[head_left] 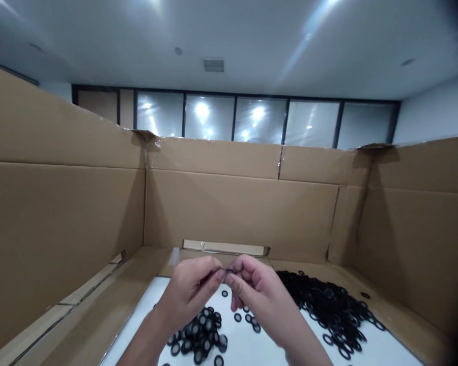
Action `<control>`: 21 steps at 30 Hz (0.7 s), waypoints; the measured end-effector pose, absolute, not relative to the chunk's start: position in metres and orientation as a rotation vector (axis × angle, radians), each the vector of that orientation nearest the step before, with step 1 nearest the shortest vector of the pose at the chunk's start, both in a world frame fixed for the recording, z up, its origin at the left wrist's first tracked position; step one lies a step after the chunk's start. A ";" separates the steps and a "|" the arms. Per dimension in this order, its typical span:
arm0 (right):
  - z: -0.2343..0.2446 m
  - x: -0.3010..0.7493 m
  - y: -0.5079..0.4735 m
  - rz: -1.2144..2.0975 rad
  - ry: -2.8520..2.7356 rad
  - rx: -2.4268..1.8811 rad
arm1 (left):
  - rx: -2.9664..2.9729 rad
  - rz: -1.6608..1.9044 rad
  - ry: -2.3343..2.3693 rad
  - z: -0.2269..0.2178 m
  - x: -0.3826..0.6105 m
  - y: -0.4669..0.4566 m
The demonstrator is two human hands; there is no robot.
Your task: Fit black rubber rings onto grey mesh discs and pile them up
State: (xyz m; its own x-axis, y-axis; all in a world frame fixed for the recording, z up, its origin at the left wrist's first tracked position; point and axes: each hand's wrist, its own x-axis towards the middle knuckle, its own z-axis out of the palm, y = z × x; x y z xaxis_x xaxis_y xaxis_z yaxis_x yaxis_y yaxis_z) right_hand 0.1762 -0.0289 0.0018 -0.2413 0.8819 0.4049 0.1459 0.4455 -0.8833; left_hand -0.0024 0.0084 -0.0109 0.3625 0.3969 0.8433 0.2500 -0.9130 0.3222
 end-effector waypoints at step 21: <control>0.000 0.165 -0.035 0.961 -1.661 -0.739 | 2.422 1.648 0.322 -0.008 -0.002 0.009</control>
